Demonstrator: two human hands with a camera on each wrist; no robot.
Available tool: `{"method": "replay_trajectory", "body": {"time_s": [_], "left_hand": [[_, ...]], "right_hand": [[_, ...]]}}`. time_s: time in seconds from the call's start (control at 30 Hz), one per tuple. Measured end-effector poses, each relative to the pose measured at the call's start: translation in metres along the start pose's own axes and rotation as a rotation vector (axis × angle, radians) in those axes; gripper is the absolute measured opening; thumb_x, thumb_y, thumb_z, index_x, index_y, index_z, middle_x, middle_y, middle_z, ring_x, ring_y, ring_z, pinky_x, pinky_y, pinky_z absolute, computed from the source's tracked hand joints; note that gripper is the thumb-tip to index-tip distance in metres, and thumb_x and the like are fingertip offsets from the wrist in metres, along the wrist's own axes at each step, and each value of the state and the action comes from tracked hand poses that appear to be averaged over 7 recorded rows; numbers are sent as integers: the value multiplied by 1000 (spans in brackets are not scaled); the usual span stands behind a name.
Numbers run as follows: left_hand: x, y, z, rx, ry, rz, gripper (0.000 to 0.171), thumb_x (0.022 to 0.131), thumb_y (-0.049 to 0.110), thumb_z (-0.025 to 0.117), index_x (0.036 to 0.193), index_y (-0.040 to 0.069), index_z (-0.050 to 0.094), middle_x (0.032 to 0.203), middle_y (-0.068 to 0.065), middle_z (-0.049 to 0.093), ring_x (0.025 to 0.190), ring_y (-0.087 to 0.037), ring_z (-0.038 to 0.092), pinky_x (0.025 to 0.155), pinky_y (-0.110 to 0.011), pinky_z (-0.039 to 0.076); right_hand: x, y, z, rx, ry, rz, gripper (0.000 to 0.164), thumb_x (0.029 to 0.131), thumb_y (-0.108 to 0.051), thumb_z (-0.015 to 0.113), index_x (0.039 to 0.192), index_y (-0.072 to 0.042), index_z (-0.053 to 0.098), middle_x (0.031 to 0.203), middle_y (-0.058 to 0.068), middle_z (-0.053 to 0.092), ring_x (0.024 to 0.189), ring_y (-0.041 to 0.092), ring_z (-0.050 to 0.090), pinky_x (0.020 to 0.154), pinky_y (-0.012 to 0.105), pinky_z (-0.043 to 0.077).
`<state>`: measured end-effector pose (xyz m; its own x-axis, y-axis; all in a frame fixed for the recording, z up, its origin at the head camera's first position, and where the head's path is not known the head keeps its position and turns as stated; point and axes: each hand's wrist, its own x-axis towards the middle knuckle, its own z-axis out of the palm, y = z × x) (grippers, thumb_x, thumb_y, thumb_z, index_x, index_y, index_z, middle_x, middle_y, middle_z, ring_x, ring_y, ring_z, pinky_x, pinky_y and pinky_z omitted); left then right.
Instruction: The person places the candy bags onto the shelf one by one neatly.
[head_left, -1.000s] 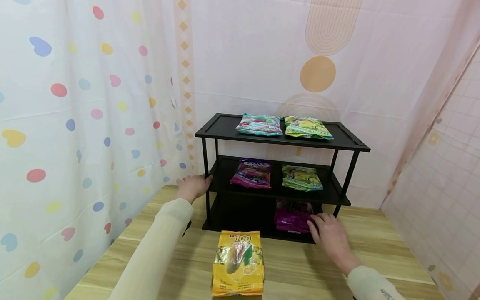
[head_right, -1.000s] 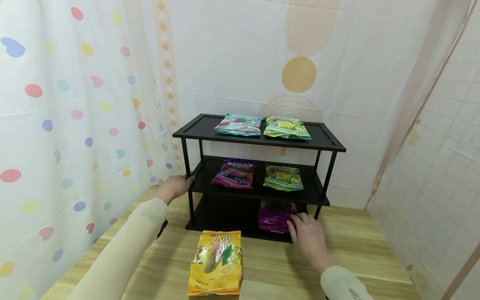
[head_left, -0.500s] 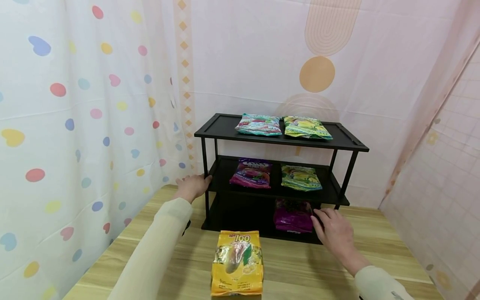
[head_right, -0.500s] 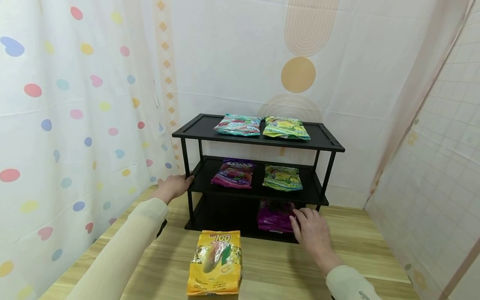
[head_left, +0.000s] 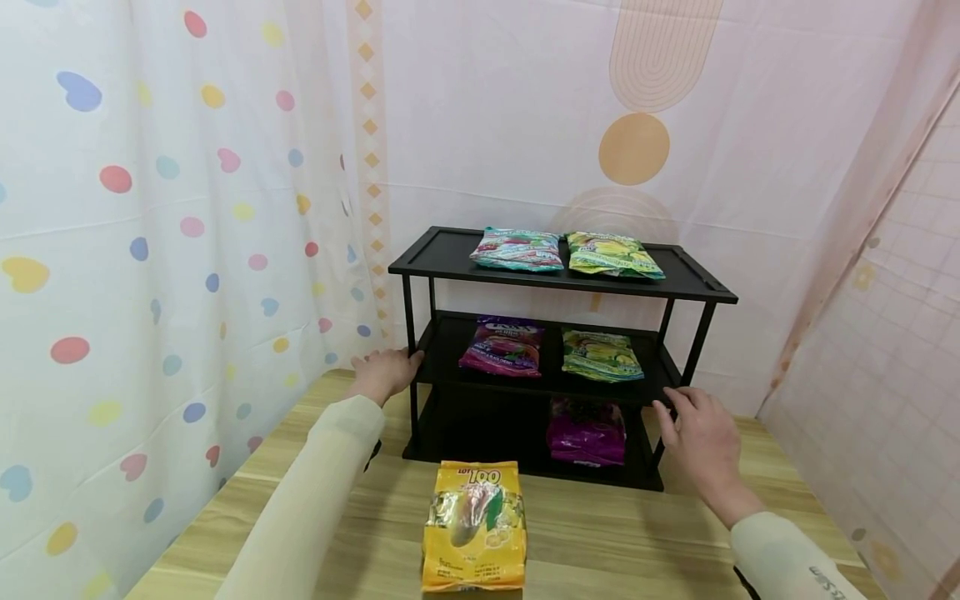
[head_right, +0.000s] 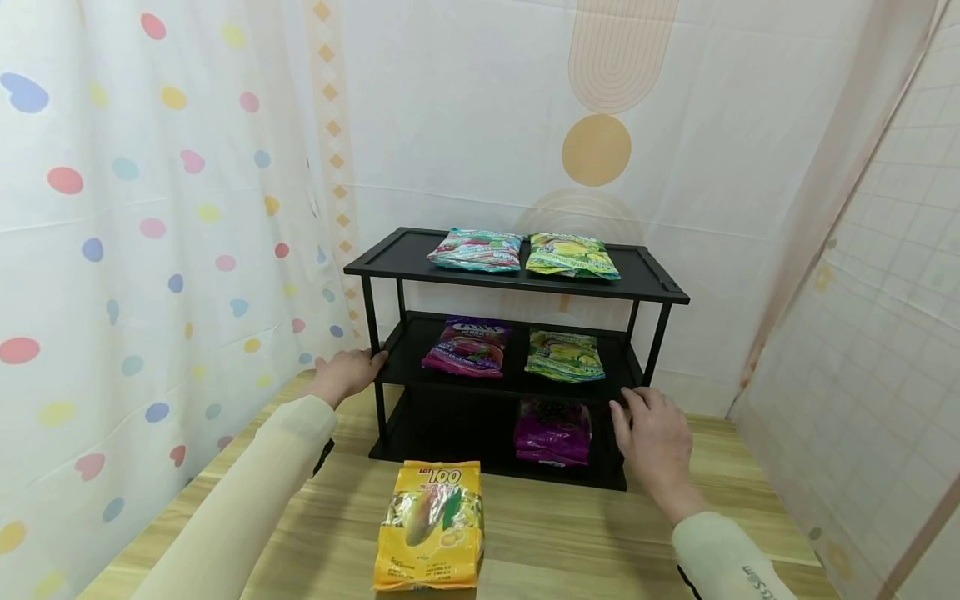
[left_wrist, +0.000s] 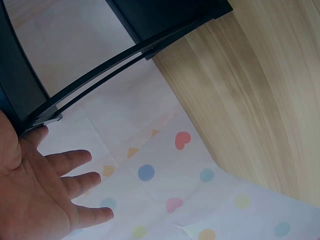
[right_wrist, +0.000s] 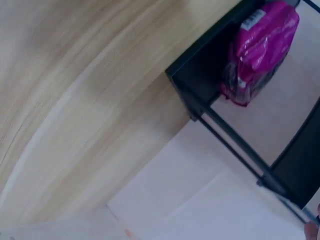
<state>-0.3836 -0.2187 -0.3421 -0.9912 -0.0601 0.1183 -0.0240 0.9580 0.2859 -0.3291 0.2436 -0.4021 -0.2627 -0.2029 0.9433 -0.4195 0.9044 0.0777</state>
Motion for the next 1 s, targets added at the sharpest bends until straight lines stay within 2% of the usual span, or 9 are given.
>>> {"method": "replay_trajectory", "body": {"time_s": [0.03,0.27,0.37,0.67,0.87,1.0], "left_hand": [[0,0,0,0,-1,-1,63,107,46,21,152,6,39,148,-34,38,136,-57,29,106,-75,10],[1,0,0,6,-4,-7,63,107,47,21,152,6,39,148,-33,38,136,-56,29,107,-75,10],[1,0,0,5,-6,-8,63,107,47,21,152,7,39,148,-33,38,136,-56,29,107,-75,10],[1,0,-1,2,-7,-9,62,107,46,22,152,8,39,148,-32,39,136,-55,29,107,-75,10],[1,0,0,2,9,1,60,108,44,23,152,8,39,148,-32,39,136,-56,30,106,-75,11],[0,0,0,0,9,-2,60,108,45,23,152,7,40,148,-31,39,136,-55,30,106,-75,11]], "right_hand": [[1,2,-1,-10,-4,20,31,85,-23,72,99,5,74,93,23,68,79,42,64,59,53,52],[5,11,-6,-48,-22,176,31,86,-20,75,103,5,73,100,23,68,85,44,64,63,56,50],[5,13,-7,-51,-61,231,33,88,-20,73,107,6,72,104,25,67,90,46,63,67,58,49],[11,22,-9,-92,-258,361,47,95,-28,66,122,10,62,123,33,58,101,54,58,75,64,47],[22,26,-11,-90,-409,429,55,102,-36,54,131,11,55,133,38,48,110,58,52,84,68,44],[27,27,-10,-82,-498,463,60,104,-41,48,135,10,52,136,40,44,113,59,48,85,69,43]]}}
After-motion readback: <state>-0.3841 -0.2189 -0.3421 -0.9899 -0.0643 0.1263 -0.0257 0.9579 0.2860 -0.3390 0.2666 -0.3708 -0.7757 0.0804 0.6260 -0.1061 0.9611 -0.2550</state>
